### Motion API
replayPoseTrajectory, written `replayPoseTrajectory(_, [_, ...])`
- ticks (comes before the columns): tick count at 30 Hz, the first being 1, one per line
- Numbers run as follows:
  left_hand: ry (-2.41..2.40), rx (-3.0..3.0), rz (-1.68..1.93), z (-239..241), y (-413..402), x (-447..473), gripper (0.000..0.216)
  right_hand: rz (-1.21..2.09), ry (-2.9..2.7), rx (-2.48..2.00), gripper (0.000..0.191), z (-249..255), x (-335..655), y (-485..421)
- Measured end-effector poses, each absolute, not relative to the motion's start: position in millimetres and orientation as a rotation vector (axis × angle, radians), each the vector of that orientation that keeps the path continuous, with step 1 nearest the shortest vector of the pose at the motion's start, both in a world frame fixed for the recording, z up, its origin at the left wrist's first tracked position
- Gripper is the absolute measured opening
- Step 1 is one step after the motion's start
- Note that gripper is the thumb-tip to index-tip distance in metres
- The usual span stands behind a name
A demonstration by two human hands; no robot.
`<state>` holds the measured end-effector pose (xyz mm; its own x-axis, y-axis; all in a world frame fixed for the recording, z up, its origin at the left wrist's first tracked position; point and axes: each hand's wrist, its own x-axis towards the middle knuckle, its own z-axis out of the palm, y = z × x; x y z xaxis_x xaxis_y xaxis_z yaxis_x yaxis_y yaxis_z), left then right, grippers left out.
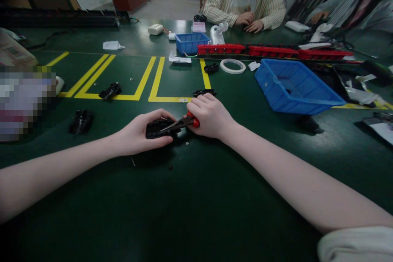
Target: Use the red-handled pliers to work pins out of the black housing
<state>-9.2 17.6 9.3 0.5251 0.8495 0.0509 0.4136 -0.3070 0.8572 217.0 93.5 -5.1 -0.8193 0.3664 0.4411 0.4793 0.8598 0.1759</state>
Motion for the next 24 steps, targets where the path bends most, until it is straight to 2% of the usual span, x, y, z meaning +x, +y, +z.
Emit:
replayPoseTrajectory(9, [1.023, 1.913, 0.736, 6.8, 18.3, -11.8, 0.05, -0.267, -2.502, -0.784, 0.01, -9.7, 220.1, 93.4])
replayPoseTrajectory(24, [1.02, 1.958, 0.787, 4.5, 19.2, -11.7, 0.044, -0.356, -2.541, -0.735, 0.01, -8.1, 219.1, 91.6])
